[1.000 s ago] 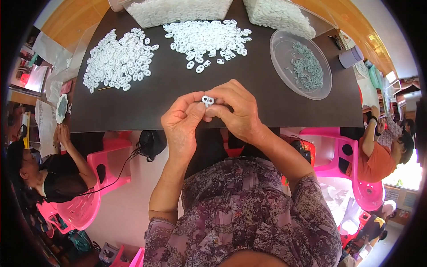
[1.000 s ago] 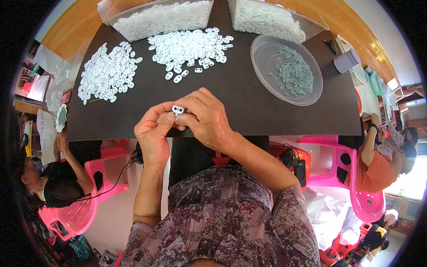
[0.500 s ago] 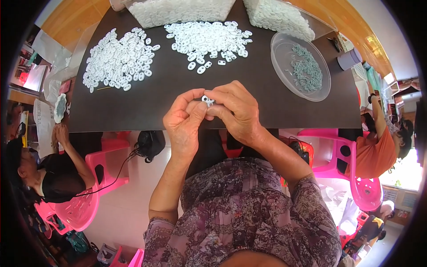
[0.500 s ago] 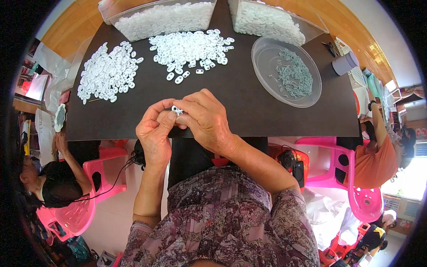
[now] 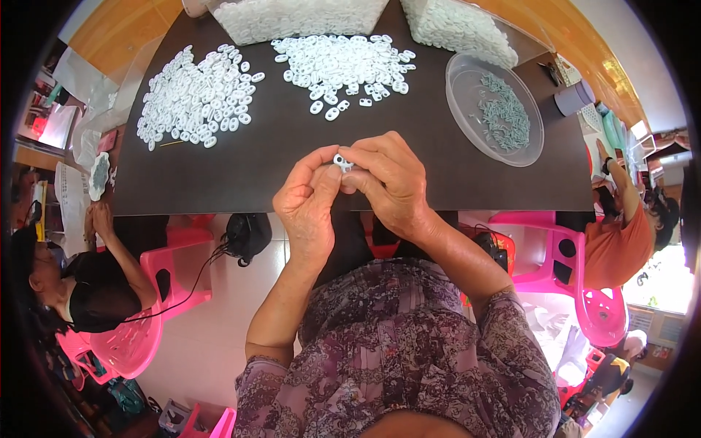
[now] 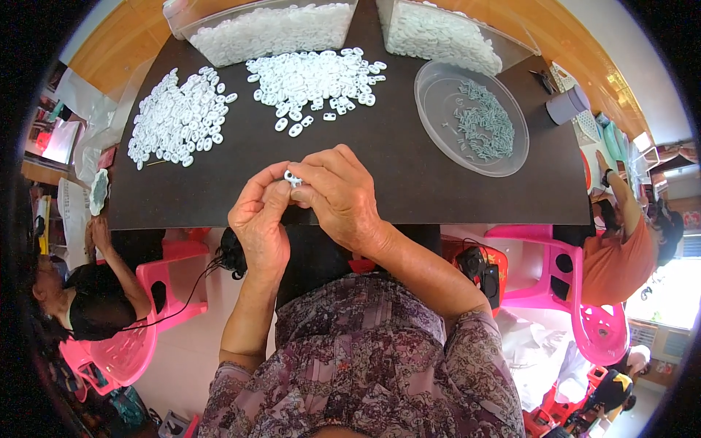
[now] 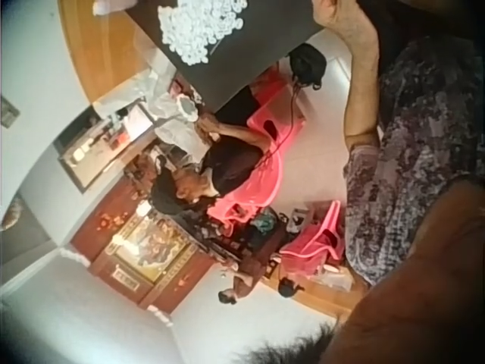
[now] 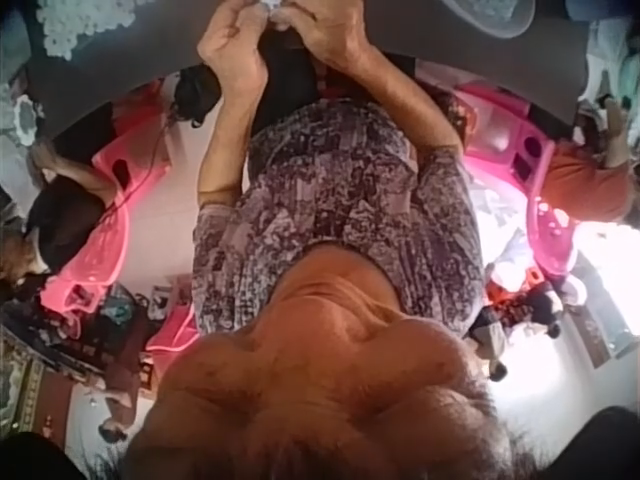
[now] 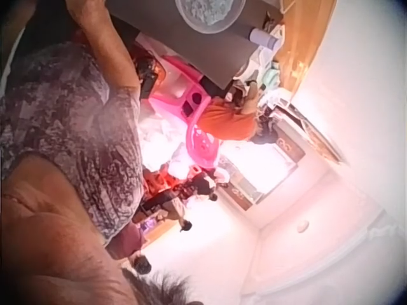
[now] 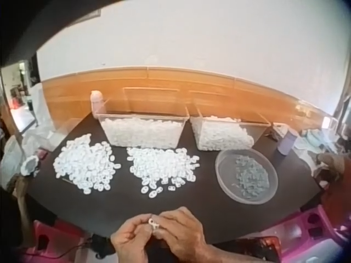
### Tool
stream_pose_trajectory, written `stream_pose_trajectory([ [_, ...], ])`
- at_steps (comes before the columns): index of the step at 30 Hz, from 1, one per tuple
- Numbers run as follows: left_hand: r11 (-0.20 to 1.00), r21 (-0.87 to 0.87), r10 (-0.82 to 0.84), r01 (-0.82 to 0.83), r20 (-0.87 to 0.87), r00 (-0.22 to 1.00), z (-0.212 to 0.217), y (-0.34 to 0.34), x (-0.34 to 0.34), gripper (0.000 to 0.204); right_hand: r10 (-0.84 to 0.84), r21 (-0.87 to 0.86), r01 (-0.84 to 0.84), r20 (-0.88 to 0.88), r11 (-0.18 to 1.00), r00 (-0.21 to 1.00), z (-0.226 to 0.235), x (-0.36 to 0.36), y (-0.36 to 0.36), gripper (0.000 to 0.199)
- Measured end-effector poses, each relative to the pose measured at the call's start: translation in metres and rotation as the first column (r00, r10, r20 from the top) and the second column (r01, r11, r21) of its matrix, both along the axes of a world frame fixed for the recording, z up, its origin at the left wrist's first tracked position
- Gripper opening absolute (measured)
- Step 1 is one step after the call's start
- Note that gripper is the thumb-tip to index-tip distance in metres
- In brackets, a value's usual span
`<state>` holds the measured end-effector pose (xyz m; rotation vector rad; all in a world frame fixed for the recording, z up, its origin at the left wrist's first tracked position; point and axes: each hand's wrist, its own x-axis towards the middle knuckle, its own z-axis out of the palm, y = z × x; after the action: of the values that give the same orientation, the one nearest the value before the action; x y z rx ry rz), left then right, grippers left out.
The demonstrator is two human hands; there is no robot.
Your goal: Manually assembling small white plastic components by inserting tiny grey pieces.
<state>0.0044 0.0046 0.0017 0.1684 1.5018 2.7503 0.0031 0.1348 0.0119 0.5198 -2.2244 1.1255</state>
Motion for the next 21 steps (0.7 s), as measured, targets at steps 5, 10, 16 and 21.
stream_pose_trajectory([
  [5, 1.0, 0.011, -0.013, 0.013, 0.005, 1.0, -0.01, 0.0, -0.002, 0.021, -0.006, 0.0, 0.006, 0.016, 1.0, 1.0, -0.003, 0.0, 0.0, 0.027],
  [10, 0.999, -0.037, 0.001, -0.001, 0.014, 1.0, -0.008, -0.002, -0.002, 0.019, 0.013, -0.035, -0.013, 0.006, 0.999, 1.0, -0.003, -0.001, -0.001, 0.023],
  [16, 0.999, 0.041, -0.011, 0.01, 0.02, 1.0, -0.007, -0.002, -0.002, 0.018, 0.012, 0.025, -0.011, -0.033, 1.0, 0.999, 0.001, -0.001, -0.002, 0.028],
  [21, 0.999, 0.043, 0.022, -0.022, 0.001, 1.0, 0.0, 0.001, -0.002, 0.019, 0.014, 0.023, -0.012, -0.081, 1.0, 0.997, -0.002, -0.002, -0.002, 0.029],
])
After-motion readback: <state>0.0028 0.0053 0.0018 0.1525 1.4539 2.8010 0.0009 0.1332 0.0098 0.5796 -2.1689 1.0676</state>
